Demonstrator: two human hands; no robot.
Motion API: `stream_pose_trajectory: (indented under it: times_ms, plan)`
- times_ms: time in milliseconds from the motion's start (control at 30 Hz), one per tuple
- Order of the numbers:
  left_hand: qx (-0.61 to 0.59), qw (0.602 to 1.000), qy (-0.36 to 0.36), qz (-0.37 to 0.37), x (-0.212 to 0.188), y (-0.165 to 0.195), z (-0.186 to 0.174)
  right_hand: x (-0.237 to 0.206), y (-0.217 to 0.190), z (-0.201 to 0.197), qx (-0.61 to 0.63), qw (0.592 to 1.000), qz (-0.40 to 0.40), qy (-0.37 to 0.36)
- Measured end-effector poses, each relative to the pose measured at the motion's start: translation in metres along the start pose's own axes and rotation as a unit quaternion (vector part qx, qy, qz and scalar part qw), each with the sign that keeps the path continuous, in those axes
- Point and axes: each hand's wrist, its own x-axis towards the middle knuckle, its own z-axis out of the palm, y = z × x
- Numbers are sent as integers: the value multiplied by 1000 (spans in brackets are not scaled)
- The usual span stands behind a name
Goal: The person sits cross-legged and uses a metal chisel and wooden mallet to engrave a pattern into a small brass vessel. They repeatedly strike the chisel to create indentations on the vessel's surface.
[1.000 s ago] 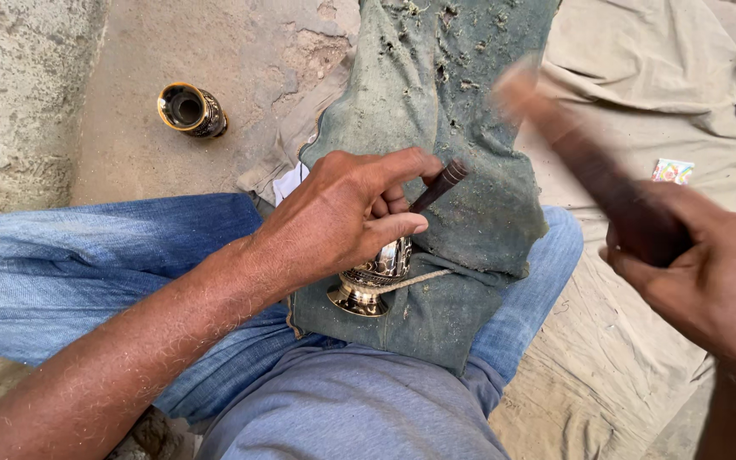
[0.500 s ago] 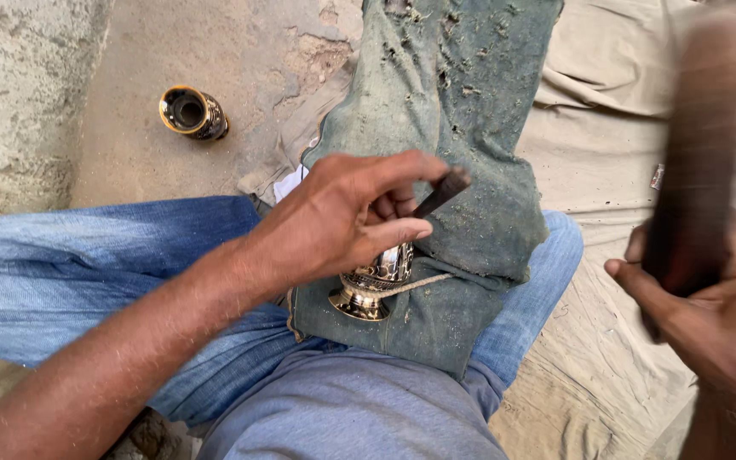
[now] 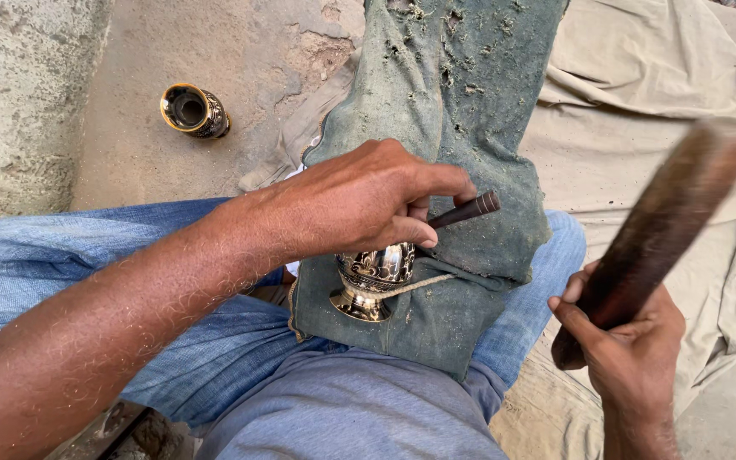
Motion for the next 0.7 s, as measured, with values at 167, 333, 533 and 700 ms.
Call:
stream_pose_trajectory:
  times_ms: [167, 333, 533, 700]
  plan:
    - [0, 1000, -8, 23, -3, 1, -1, -11, -9, 3, -333, 942, -37, -32]
    - [26, 997, -43, 53, 8, 3, -2, -20, 6, 14, 203, 968, -50, 139]
    - [22, 998, -8, 62, 5, -5, -1, -42, 49, 19, -27, 998, 0, 53]
    - [-148, 983, 86, 71, -37, 0, 25, -48, 112, 29, 283, 942, 102, 148]
